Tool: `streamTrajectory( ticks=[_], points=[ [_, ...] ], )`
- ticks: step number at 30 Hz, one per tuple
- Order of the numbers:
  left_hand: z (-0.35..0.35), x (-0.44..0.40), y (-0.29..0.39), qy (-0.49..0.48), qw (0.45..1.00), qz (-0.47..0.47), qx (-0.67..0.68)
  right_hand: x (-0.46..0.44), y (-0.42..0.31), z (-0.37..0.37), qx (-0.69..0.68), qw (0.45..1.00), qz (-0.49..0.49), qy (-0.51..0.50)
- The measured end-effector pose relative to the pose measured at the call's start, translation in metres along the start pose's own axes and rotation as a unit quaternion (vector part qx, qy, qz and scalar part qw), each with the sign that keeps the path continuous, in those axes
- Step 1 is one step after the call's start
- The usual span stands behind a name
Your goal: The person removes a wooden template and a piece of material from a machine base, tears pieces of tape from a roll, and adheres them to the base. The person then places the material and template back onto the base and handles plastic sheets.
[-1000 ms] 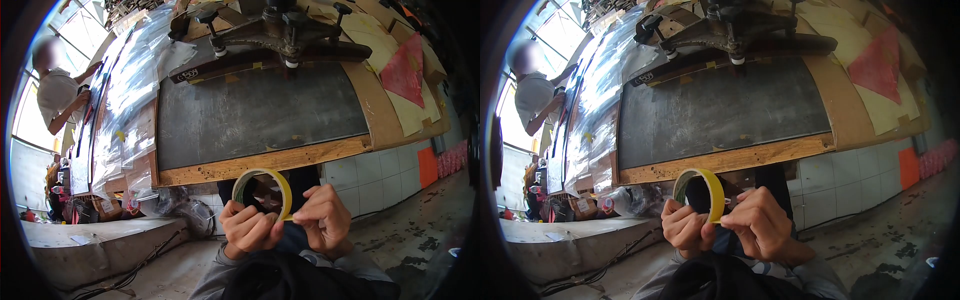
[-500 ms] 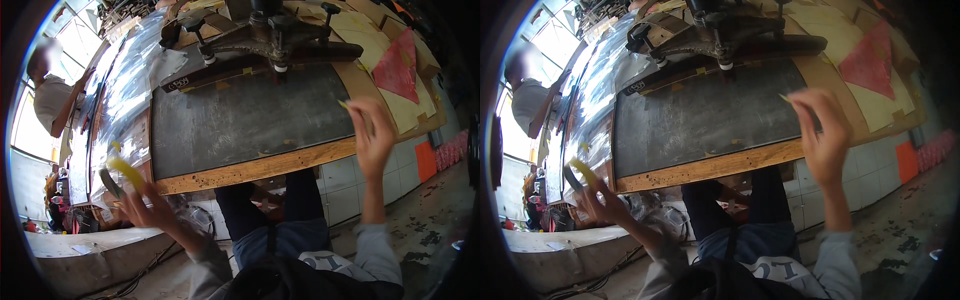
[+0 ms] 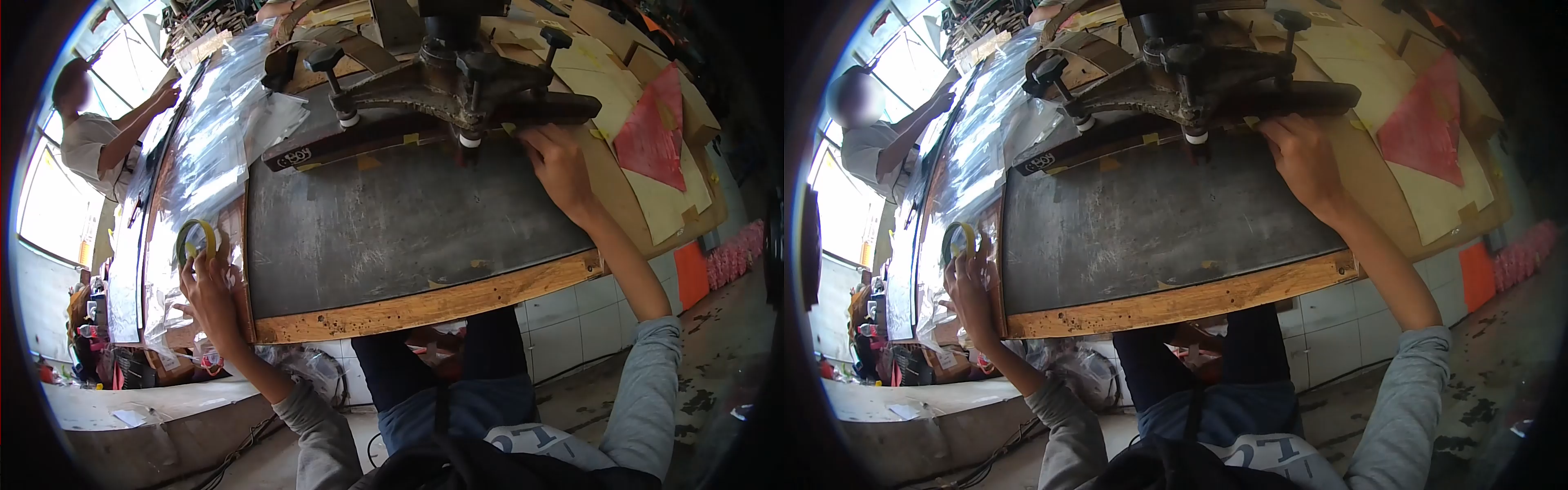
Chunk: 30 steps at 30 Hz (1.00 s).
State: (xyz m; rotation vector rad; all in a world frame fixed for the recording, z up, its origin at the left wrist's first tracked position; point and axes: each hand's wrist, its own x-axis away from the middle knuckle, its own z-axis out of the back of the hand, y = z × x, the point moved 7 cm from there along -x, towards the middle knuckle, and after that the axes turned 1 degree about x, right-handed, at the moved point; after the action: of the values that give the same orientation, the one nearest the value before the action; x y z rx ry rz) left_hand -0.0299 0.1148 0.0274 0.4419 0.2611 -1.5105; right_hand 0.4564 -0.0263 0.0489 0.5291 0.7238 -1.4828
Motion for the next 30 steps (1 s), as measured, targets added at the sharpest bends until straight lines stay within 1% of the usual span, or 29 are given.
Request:
streamTrajectory(
  ticks=[1, 3, 6, 9, 12, 14, 18, 24, 30],
  points=[
    [0.002, 0.001, 0.001, -0.006, 1.0, 0.009, 0.01, 0.001, -0.003, -0.001, -0.001, 1.0, 0.009, -0.003],
    [0.005, 0.002, 0.006, 0.001, 1.0, -0.006, 0.009, 0.001, -0.01, -0.001, 0.001, 1.0, 0.027, -0.006],
    [-0.001, 0.001, 0.001, -0.002, 1.0, -0.012, 0.01, 0.002, -0.007, -0.008, -0.014, 0.999, -0.009, -0.048],
    [0.0, 0.003, 0.002, 0.008, 1.0, -0.018, -0.01, 0.003, -0.006, -0.012, -0.022, 0.998, -0.018, -0.047],
    [0.002, 0.004, 0.004, 0.013, 1.0, -0.026, -0.004, 0.001, -0.008, -0.01, -0.034, 0.996, -0.059, -0.057],
    [0.004, 0.005, 0.006, 0.01, 0.999, -0.035, -0.018, 0.002, -0.004, -0.013, -0.046, 0.996, -0.054, -0.06],
    [0.003, 0.004, 0.005, 0.005, 0.999, -0.036, 0.006, 0.004, 0.0, -0.017, -0.043, 0.995, -0.047, -0.071],
    [0.007, 0.004, 0.006, 0.015, 0.999, -0.04, 0.019, 0.005, -0.017, -0.009, 0.058, 0.997, 0.028, -0.053],
    [0.011, 0.005, 0.011, 0.02, 0.999, -0.046, 0.016, 0.007, -0.017, -0.014, 0.069, 0.994, 0.026, -0.076]
  ],
)
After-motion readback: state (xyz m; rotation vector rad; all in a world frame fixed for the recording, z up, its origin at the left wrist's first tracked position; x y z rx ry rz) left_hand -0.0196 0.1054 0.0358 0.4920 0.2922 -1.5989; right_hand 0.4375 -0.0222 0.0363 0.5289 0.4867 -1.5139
